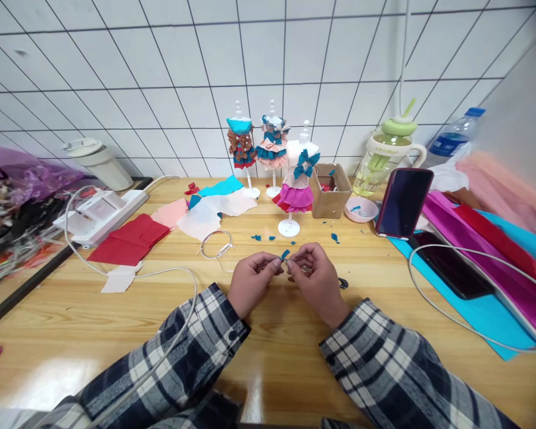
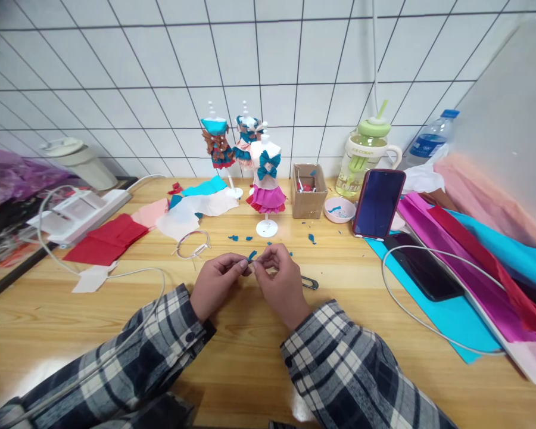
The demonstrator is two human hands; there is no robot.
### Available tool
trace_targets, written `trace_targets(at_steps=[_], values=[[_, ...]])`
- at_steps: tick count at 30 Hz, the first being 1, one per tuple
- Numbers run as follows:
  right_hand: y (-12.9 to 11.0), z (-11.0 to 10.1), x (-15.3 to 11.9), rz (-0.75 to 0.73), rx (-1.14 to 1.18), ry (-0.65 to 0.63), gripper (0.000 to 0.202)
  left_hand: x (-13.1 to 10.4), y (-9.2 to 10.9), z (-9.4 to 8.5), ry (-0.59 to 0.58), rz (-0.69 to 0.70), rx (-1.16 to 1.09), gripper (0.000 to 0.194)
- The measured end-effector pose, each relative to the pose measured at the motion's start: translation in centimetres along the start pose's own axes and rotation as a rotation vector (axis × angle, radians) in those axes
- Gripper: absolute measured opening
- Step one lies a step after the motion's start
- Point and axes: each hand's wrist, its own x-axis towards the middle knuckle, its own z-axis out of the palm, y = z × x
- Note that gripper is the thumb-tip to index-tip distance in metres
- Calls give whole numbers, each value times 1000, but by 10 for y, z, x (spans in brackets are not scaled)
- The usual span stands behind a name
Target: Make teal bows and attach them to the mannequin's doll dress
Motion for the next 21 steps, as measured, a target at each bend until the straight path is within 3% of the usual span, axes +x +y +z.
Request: trace_targets(at_steps=[12, 21], values=[[-4, 2, -1, -4, -99, -10, 18, -2, 3, 2, 7, 10, 17, 26], [-2, 1, 1, 56, -47, -27, 20, -3, 3, 0, 12, 77, 135, 26]])
